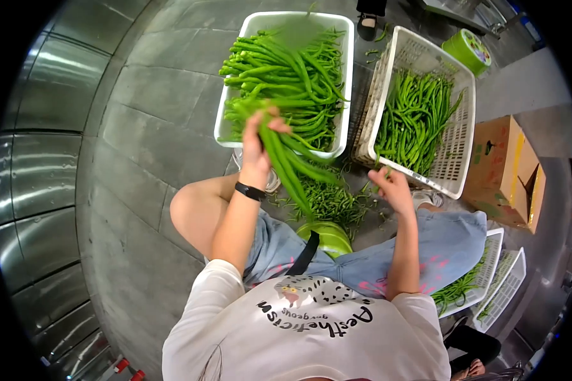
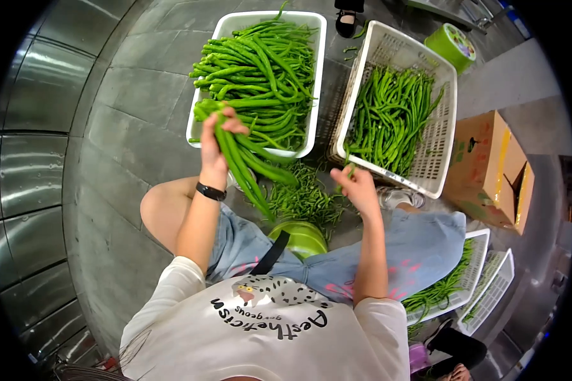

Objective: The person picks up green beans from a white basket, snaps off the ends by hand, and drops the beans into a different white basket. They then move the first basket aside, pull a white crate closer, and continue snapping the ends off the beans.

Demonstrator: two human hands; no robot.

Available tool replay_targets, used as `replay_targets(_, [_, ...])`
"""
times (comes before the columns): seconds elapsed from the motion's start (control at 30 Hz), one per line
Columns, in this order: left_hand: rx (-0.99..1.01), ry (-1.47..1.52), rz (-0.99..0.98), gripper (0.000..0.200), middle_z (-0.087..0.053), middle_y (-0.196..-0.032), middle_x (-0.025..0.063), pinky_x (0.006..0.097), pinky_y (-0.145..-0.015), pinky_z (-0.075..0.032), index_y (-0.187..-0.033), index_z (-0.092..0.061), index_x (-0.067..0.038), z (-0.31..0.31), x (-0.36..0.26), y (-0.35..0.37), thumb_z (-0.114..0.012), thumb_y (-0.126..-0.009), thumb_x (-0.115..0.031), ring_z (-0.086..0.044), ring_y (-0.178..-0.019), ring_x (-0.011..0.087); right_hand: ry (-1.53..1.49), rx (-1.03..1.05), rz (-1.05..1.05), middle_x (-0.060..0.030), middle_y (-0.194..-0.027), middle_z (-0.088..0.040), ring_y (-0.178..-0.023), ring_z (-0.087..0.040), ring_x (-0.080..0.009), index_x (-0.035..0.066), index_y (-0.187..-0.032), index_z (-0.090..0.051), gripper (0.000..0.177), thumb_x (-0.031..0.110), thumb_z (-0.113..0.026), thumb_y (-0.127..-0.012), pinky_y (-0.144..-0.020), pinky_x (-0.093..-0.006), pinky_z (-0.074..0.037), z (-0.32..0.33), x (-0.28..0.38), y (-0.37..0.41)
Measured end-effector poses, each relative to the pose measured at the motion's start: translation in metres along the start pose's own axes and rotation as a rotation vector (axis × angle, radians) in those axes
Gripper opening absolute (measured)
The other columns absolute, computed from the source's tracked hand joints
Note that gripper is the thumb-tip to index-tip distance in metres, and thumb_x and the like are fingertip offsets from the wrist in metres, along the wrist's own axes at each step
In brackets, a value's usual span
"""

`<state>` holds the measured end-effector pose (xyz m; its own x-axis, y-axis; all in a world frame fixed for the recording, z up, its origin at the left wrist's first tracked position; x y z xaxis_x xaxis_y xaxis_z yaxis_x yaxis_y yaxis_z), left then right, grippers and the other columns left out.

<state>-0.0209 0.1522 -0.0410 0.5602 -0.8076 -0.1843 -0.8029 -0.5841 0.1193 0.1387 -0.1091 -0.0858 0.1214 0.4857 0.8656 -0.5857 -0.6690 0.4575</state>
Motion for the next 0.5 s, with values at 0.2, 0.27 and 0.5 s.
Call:
replay_targets(0.2, [0.025, 0.234, -0.179, 0.022, -0.054, -0.090, 0.0019, 0.0267, -0.069, -0.042, -0.105, -0.048, -0.001, 0.003, -0.046, -0.008, -0.056, -0.088, -0.012, -0.051, -0.070, 0.0101, 0.934, 0.295, -0.064, -0.0202, -0.096, -0.064, -0.089, -0.062, -0.0357, 0.001, -0.100, -0.058, 0.048, 0.036, -0.073, -0.072, -0.077, -0.0422, -0.050, -0.032, -0.048, 0.012])
replay_targets(0.27, [-0.007, 0.203, -0.201, 0.021, -0.054, -0.089, 0.0021, 0.0270, -0.069, -0.042, -0.104, -0.048, 0.000, 0.009, -0.048, -0.009, -0.056, -0.088, -0.012, -0.051, -0.070, 0.0102, 0.763, 0.292, 0.057, -0.0182, -0.093, -0.065, -0.087, -0.063, -0.0352, 0.002, -0.099, -0.059, 0.046, 0.035, -0.074, -0.072, -0.075, -0.0412, -0.050, -0.038, -0.039, 0.014])
replay_targets(0.5, [0.300, 0.333, 0.026, 0.038, -0.050, -0.080, 0.0013, 0.0223, -0.057, -0.039, -0.118, -0.044, 0.001, -0.031, -0.018, 0.006, -0.058, -0.084, -0.012, -0.050, -0.055, 0.0070, 0.419, -0.185, 0.729, -0.0127, -0.136, -0.038, -0.127, -0.032, -0.0339, 0.008, -0.124, -0.048, 0.057, 0.017, -0.070, -0.072, -0.104, -0.0444, -0.030, -0.053, 0.080, 0.037])
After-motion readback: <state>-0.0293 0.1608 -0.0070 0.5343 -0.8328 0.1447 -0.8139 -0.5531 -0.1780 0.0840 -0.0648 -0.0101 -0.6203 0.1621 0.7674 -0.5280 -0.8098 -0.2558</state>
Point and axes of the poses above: each hand's wrist, its own y-axis away from the middle knuckle, its own z-axis out of the back of the hand, x = y × z, the point moved 5 cm from there along -y, towards the middle knuckle
